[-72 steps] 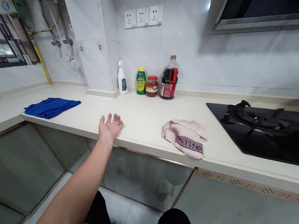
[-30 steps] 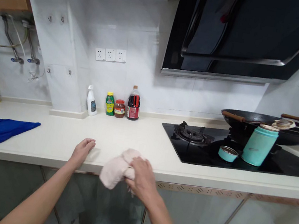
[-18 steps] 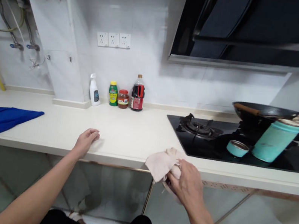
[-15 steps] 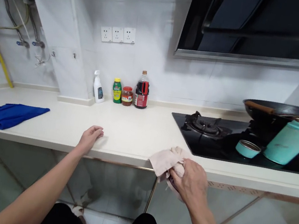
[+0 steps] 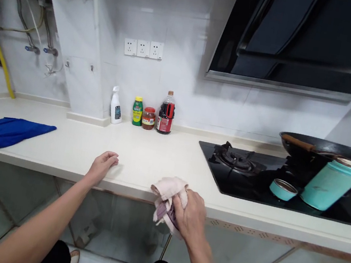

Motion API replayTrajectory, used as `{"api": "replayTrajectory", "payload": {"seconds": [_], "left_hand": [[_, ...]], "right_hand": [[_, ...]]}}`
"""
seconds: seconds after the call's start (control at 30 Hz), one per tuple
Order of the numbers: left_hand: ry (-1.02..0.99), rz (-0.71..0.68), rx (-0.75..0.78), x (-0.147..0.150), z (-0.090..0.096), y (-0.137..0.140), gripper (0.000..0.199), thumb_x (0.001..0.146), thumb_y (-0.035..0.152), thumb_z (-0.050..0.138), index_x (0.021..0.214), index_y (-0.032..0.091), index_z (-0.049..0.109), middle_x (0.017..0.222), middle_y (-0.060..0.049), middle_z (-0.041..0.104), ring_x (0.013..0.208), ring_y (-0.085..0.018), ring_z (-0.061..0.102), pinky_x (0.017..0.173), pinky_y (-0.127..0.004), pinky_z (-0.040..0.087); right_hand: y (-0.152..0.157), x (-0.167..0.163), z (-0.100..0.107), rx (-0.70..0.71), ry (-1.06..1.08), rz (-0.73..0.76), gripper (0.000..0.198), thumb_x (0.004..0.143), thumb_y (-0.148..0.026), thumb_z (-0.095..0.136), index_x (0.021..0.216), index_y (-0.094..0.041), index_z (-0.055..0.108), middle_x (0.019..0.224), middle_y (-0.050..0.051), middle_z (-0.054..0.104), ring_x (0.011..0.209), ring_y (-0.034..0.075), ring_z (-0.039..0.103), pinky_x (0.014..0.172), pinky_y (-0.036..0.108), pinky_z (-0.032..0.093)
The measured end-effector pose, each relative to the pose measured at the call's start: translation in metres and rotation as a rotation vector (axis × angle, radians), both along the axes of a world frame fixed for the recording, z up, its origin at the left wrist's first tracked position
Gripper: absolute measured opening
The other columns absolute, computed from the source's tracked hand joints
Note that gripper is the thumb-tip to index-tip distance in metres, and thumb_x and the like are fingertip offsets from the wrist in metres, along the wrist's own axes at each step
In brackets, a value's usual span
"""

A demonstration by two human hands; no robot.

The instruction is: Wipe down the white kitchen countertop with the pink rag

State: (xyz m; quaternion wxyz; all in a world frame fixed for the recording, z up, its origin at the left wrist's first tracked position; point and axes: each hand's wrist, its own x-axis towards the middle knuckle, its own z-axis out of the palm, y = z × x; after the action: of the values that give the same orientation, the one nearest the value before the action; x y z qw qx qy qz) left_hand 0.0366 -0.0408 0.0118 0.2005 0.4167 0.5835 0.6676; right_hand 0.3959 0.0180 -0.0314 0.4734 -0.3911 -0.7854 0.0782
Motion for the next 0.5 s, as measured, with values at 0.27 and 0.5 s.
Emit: {"api": "replayTrajectory", "payload": {"seconds": [0.27,0.5], "left_hand": [[0.022,0.025,0.016,0.0,-0.002,-0.003,0.031,0.067,0.049,0.071,0.081,0.021,0.068,0.071,0.0,0.065,0.075,-0.019,0.062,0.08,-0.033,0.051],[0.021,0.027,0.04,-0.001,-0.003,-0.003,0.031,0.068,0.05,0.071,0.079,0.021,0.069,0.07,0.0,0.066,0.075,-0.019,0.063,0.079,-0.033,0.051]], "right_hand": [[0.05,-0.028,0.047,-0.54,0.267,0.09,0.08,0.099,-0.08,0.025,0.111,-0.015,0.071,0.1,0.012,0.071,0.092,0.03,0.066,0.076,0.035,0.055],[0.104,0.022,0.065,-0.324,0.028,-0.319,0.064,0.094,-0.057,0.041,0.126,-0.009,0.067,0.124,0.027,0.055,0.118,0.043,0.054,0.099,0.062,0.044]]}}
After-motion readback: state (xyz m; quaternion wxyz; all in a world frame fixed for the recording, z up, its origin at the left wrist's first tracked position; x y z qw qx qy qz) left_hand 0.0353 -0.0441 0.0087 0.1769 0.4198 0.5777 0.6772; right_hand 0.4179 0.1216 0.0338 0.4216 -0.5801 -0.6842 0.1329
